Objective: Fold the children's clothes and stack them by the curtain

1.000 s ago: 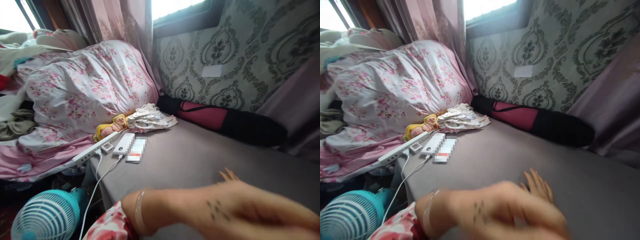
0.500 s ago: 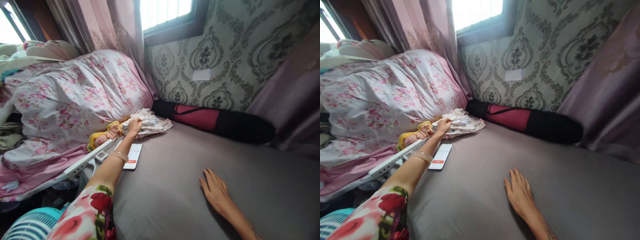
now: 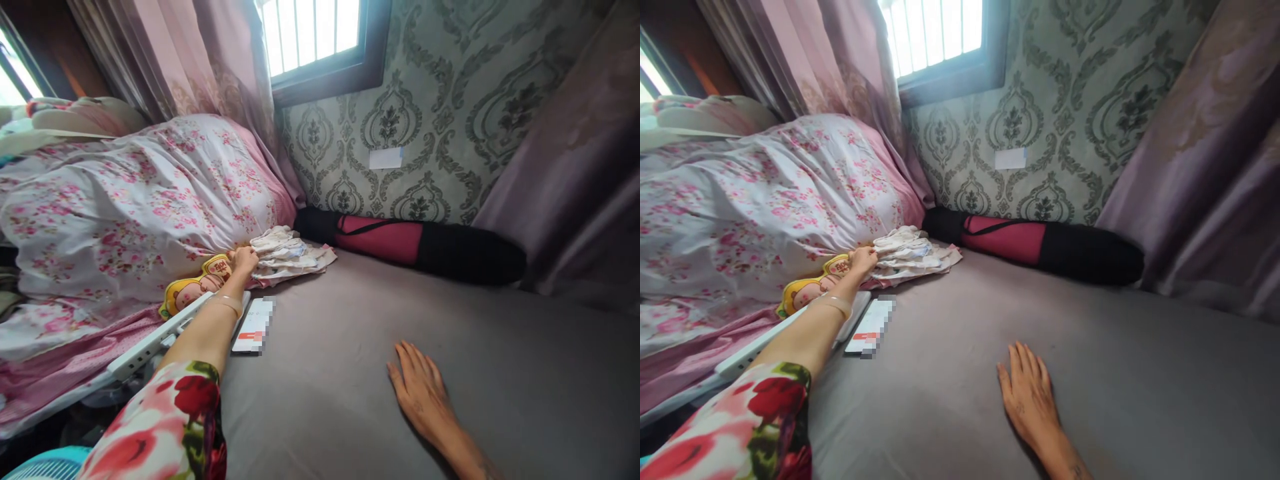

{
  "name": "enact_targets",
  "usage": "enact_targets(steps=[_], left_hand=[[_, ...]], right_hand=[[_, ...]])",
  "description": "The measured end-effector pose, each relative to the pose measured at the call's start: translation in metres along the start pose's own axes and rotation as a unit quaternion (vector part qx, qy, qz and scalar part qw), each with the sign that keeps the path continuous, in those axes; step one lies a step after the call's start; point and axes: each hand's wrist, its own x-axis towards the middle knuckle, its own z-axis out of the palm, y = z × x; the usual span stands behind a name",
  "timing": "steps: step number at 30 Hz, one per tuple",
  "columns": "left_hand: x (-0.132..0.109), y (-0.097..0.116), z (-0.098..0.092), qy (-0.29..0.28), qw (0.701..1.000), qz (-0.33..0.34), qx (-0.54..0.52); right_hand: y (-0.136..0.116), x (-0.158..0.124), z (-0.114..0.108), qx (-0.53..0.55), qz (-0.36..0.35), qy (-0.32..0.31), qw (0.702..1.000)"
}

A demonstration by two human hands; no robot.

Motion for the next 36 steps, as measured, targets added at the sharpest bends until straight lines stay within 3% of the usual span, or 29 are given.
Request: enact_targets(steps=[3,10,15,20,26,32,36], left_hand=[[-0.001,0.024,0.002,0.077,0.994,-0.064,0.030],[-0.012,0.087,0.026,0.083,0.996,0.006,0.011],[-0.032,0.124,0.035,0.083,0.982,0.117,-0.122],[-0.065,0.167,0.033,-0.004,0.950,0.185,-0.251],[-0.128,0.216,0.043,-0.123,0.902,0.216,-0.353],[-0.185,0.251,0.055,-0.249,0.848,0.297,-0.361],[-0.209,0.270,0.052,-0.351,0.803,0.285,-0.388]], right_hand=[[-0.001,0.000,-0.003,0.002,-0.003,-0.004,1.000],[-0.002,0.000,-0.002,0.024,-0.001,-0.001,1.000],[-0.003,0.000,-0.004,0.030,0.000,-0.002,1.000],[-0.004,0.000,-0.010,0.052,0.009,-0.002,0.999],[-0.002,0.002,-0.015,0.150,0.036,0.025,0.988],[0.001,0.008,-0.029,0.320,0.089,0.120,0.935],[0.002,0.012,-0.046,0.416,0.085,0.162,0.891]])
